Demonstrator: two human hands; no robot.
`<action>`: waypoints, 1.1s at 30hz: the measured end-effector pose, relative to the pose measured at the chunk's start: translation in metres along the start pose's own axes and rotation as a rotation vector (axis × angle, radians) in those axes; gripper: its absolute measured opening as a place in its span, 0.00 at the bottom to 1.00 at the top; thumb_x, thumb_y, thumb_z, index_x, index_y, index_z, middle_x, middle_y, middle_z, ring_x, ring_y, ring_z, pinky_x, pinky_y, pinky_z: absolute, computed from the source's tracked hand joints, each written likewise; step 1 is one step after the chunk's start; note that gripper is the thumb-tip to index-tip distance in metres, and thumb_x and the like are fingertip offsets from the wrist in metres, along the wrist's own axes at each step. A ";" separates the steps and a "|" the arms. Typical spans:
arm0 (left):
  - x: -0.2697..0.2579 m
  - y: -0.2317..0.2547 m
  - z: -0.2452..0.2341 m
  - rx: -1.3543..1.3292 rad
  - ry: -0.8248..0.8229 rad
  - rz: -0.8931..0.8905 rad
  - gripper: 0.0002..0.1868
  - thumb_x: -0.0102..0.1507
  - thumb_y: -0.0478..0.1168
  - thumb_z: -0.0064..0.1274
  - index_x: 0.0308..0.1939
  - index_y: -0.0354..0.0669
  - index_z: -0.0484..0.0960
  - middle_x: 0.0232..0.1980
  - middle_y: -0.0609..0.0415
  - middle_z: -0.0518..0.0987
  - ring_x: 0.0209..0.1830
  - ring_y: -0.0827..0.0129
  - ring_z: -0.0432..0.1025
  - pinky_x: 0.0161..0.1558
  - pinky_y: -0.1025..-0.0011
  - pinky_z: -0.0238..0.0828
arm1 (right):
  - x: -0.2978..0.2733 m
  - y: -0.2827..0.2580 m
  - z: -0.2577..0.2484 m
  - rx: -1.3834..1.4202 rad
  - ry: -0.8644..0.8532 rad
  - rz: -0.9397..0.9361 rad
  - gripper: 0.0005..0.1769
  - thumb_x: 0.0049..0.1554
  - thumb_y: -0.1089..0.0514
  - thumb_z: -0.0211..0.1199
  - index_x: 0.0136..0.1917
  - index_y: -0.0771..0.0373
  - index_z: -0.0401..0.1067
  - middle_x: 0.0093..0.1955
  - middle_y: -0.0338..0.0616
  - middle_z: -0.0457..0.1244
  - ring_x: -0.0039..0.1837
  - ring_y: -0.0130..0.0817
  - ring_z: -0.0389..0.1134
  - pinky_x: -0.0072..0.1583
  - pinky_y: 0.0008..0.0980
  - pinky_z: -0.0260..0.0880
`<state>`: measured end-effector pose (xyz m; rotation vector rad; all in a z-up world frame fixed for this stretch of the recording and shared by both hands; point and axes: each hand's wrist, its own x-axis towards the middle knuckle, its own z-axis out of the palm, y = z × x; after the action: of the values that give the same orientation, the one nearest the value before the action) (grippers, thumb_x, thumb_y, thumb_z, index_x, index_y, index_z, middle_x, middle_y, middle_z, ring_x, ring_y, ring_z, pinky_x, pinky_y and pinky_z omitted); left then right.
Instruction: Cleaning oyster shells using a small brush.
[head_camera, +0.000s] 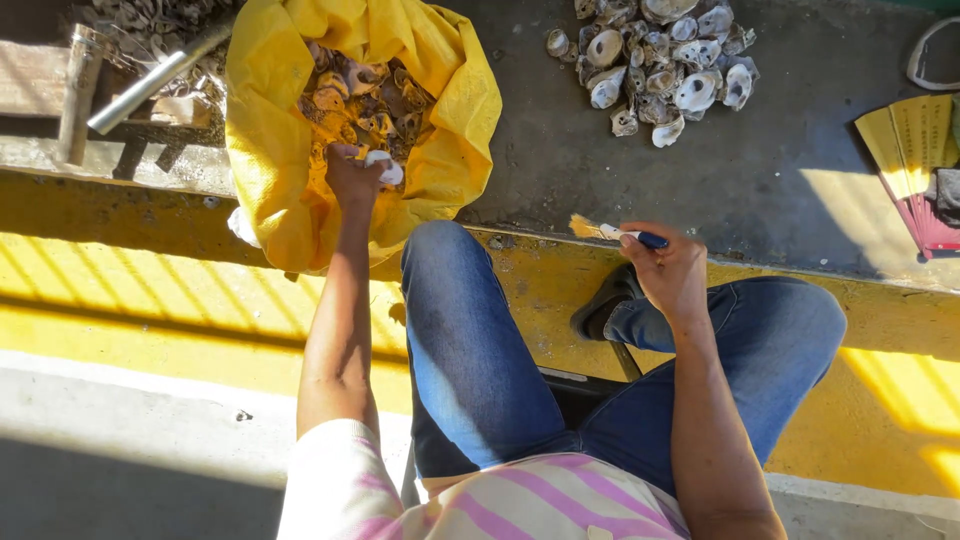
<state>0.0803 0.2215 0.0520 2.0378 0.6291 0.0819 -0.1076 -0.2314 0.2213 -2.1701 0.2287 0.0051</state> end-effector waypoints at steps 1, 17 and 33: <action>-0.009 0.013 0.005 0.006 -0.006 0.016 0.24 0.52 0.32 0.70 0.46 0.37 0.73 0.37 0.49 0.77 0.35 0.55 0.79 0.37 0.59 0.80 | -0.002 0.007 0.000 0.010 0.015 0.003 0.10 0.62 0.62 0.68 0.56 0.66 0.80 0.44 0.52 0.73 0.46 0.35 0.77 0.44 0.32 0.76; -0.206 0.080 0.165 -0.107 -0.698 0.250 0.20 0.53 0.27 0.65 0.50 0.34 0.86 0.38 0.53 0.86 0.33 0.77 0.79 0.34 0.76 0.78 | 0.000 0.044 0.013 0.535 0.285 0.135 0.11 0.64 0.59 0.63 0.53 0.72 0.77 0.44 0.53 0.73 0.46 0.34 0.78 0.46 0.30 0.81; -0.198 0.067 0.150 -0.287 -0.585 0.024 0.18 0.52 0.24 0.68 0.45 0.31 0.82 0.36 0.49 0.84 0.31 0.74 0.78 0.32 0.77 0.80 | 0.007 0.061 0.042 0.355 0.136 -0.022 0.10 0.64 0.61 0.63 0.52 0.72 0.78 0.43 0.54 0.73 0.47 0.33 0.78 0.44 0.30 0.80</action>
<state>-0.0179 -0.0155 0.0660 1.6748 0.2075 -0.3784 -0.1071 -0.2320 0.1469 -1.8206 0.2624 -0.1829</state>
